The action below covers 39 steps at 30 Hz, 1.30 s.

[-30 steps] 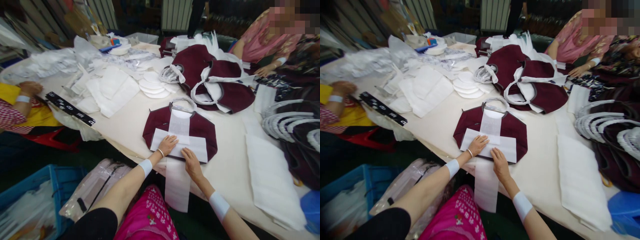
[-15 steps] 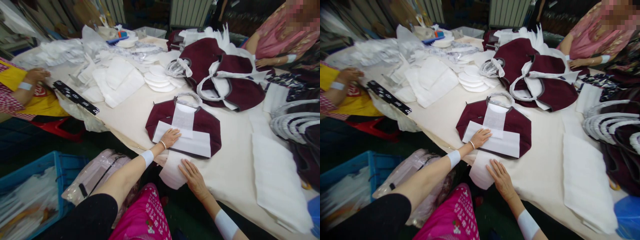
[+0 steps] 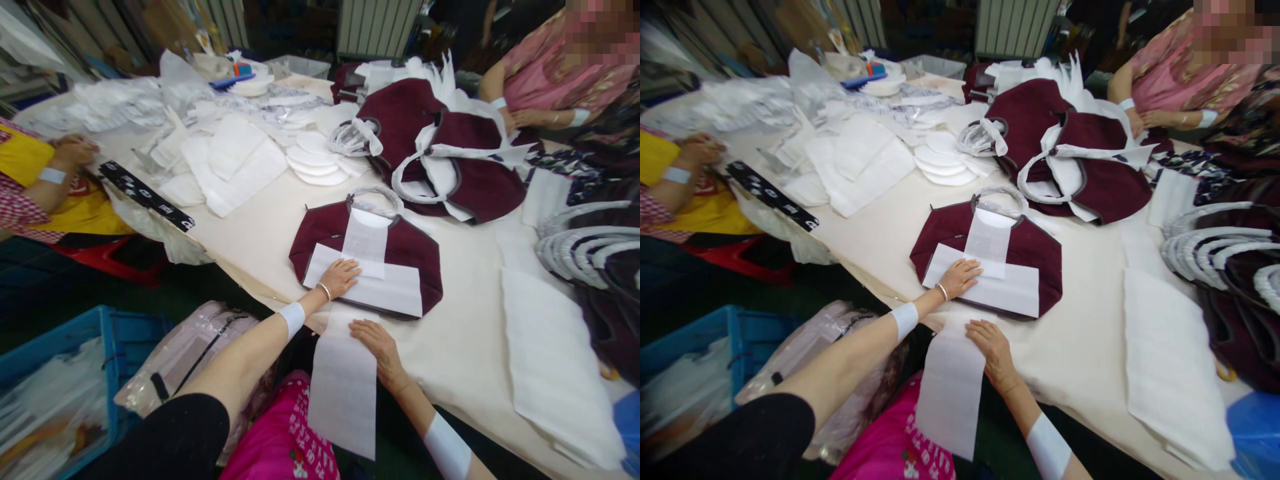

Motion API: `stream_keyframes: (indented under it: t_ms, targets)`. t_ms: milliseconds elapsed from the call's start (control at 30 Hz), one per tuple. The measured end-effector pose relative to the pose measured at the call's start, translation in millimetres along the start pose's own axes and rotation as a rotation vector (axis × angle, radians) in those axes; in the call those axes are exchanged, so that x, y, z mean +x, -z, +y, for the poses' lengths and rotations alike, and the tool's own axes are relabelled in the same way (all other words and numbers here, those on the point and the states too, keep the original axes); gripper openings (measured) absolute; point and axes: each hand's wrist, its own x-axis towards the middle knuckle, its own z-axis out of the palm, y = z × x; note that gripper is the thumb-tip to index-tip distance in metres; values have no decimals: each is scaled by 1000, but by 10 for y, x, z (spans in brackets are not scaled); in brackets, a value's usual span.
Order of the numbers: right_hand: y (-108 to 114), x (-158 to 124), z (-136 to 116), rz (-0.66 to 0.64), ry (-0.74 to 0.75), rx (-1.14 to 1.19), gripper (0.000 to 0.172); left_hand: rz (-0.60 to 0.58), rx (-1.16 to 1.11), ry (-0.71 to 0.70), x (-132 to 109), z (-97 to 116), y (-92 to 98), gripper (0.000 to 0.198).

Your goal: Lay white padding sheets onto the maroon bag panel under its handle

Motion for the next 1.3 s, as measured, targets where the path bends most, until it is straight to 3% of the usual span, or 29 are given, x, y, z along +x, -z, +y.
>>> stream_keyframes:
  t_ms: [167, 267, 433, 600, 700, 767, 833, 1000, 1100, 1167, 1300]
  targets:
    - [-121, 11, -151, 62, -247, 164, 25, 11, -14, 7, 3, 2, -15, 38]
    - [-173, 22, -214, 104, -309, 238, 23, 24, -14, 2, -1, 0, -22, 38]
    - [122, 278, -191, 124, -363, 286, 28, 36, 1, -17, -14, -24, -43, 38]
    - [430, 824, 201, 208, -390, 274, 22, 25, -68, -35, -13, -111, -125, 35]
    - [330, 1013, 574, 369, -524, 291, 24, 60, -142, -18, 6, -139, -156, 35]
    - [198, 1039, 796, 493, -683, 302, 35, 97, -169, 8, 11, -128, -132, 40]
    - [86, 1021, 951, 532, -791, 266, 49, 132, -204, 39, 3, -102, -70, 45]
    - [31, 1025, 1051, 387, -903, 14, 53, 225, -319, 167, -51, -28, 95, 55]
    - [58, 1084, 1036, 313, -940, -118, 45, 242, -386, 252, -64, -4, 81, 78]
    - [67, 1119, 1035, 289, -916, -196, 37, 244, -384, 303, -59, -1, 26, 90]
    - [92, 1172, 1063, 218, -805, -337, 26, 240, -327, 292, -43, -14, -83, 86]
